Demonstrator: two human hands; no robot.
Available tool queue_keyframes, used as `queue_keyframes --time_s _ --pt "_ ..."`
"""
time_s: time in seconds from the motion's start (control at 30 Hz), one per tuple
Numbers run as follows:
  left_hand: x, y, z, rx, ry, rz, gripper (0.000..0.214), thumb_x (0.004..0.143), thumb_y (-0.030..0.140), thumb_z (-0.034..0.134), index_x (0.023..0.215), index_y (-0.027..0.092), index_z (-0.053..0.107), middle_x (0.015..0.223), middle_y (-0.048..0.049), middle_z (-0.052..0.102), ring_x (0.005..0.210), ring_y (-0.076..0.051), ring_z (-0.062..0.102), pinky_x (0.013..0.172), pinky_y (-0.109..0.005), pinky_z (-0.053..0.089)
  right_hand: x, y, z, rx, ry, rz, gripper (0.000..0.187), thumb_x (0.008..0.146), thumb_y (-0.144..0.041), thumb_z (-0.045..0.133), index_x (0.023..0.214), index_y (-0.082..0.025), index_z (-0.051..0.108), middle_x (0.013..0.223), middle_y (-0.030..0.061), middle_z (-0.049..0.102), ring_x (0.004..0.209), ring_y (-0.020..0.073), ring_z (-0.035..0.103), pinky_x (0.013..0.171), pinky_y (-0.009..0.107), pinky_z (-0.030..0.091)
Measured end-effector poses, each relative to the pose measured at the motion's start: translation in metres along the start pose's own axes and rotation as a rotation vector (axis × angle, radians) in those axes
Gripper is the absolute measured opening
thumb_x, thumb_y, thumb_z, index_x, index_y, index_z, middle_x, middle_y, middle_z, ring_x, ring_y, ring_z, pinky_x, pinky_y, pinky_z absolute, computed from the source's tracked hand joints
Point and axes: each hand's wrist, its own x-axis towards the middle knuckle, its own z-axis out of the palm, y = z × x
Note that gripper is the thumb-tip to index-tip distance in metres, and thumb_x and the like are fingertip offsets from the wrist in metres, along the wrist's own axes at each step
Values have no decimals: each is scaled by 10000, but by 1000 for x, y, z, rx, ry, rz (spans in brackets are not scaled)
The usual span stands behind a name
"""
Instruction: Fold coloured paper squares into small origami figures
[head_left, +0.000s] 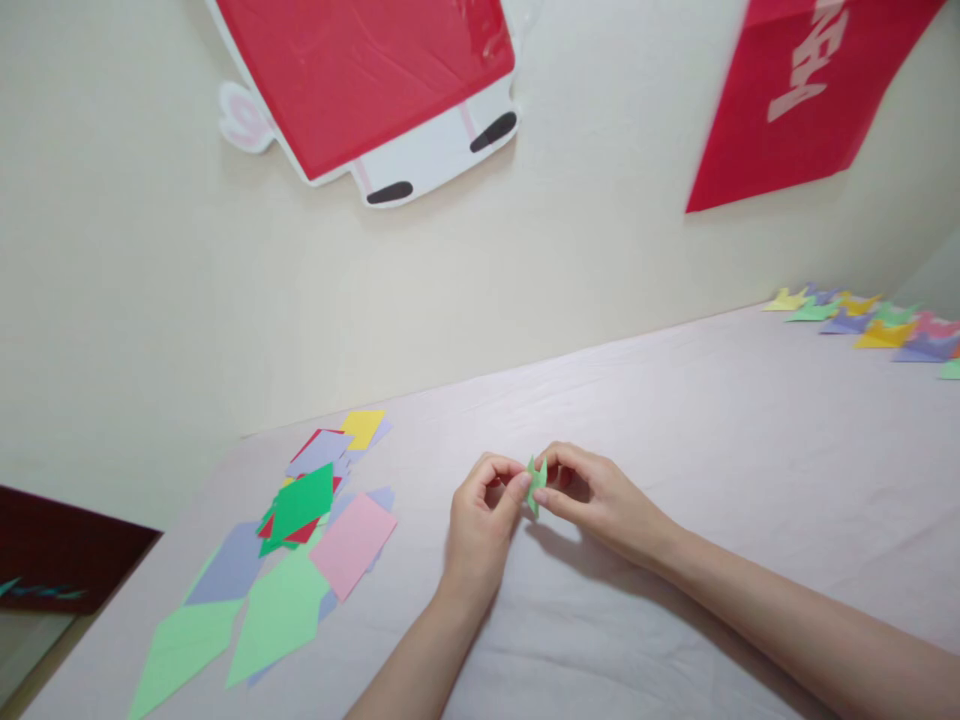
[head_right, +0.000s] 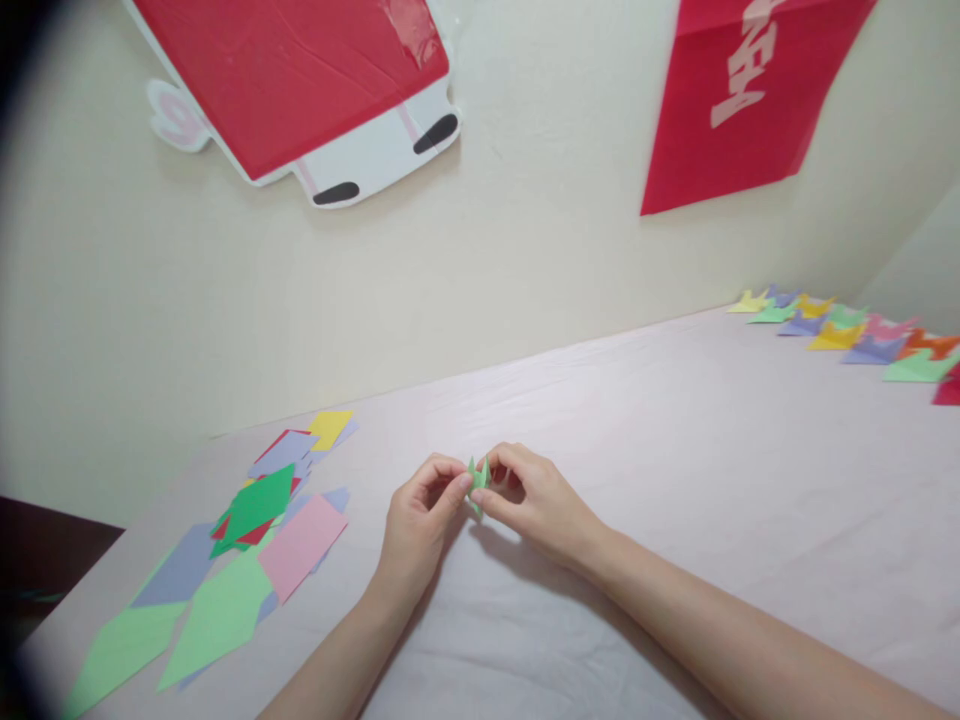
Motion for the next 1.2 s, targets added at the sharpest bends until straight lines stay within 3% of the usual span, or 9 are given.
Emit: queue_keyframes --time_s 0.37,1.2 --pt "0 4 2 32 -1 9 106 850 281 631 793 192 616 777 13 588 746 -138 523 689 -236 396 0 6 4 114 53 44 197 866 -333 584 740 -181 578 688 -14 553 659 136 515 616 247 403" --pt "2 5 -3 -61 -36 17 113 810 275 674 749 181 659 749 13 613 727 -131 536 685 -231 404 1 5 -1 234 27 69 184 790 -327 671 695 -176 628 731 8 618 710 153 552 667 269 435"
